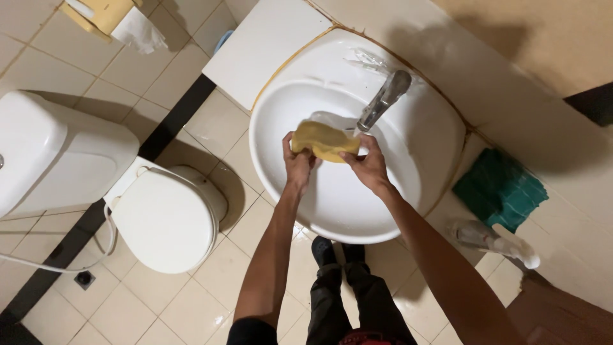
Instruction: The person uses a yellow sponge to wipe the toilet tank, seat, and lid. They then rinse the sponge under running water in the sink and proceed to wipe the sink basin and faucet.
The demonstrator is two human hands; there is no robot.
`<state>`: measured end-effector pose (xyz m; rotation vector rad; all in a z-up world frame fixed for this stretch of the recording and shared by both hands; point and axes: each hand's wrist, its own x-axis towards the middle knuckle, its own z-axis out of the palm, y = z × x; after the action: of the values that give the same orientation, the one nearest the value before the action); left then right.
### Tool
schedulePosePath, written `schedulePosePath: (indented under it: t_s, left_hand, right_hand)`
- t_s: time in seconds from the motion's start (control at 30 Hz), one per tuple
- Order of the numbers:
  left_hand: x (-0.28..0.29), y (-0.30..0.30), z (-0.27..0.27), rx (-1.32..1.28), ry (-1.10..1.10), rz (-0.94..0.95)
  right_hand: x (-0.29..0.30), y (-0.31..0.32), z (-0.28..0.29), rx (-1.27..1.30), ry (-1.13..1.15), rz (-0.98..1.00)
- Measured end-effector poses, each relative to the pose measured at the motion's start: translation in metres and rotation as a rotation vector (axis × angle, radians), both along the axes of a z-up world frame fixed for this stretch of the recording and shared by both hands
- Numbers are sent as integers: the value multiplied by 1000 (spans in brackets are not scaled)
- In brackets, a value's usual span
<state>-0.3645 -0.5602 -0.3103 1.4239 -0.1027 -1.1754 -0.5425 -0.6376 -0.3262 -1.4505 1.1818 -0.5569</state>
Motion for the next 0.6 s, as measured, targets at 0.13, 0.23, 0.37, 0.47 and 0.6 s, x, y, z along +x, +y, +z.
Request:
schedulePosePath:
  t_s: [0.13,0.23,0.37,0.47,0.6]
  left_hand:
    - [-20,-6,-7,-80,-4,-56]
    - [-37,-14,-7,-56,21,-111]
    - [-55,-26,-13,-132,65,-111]
    - [-62,-35,-15,-140,70,-53]
    - [-55,-40,-23,-104,36,38]
  right_hand:
    - [-26,1,-1,11,-20,-44]
    - [-49,1,-16,17,-90,-86]
    - [-67,-8,-26,-144,-130,-84]
    - [-65,-20,-12,-223,-209,-63]
    - [-48,-28,3,-106,-272,-84]
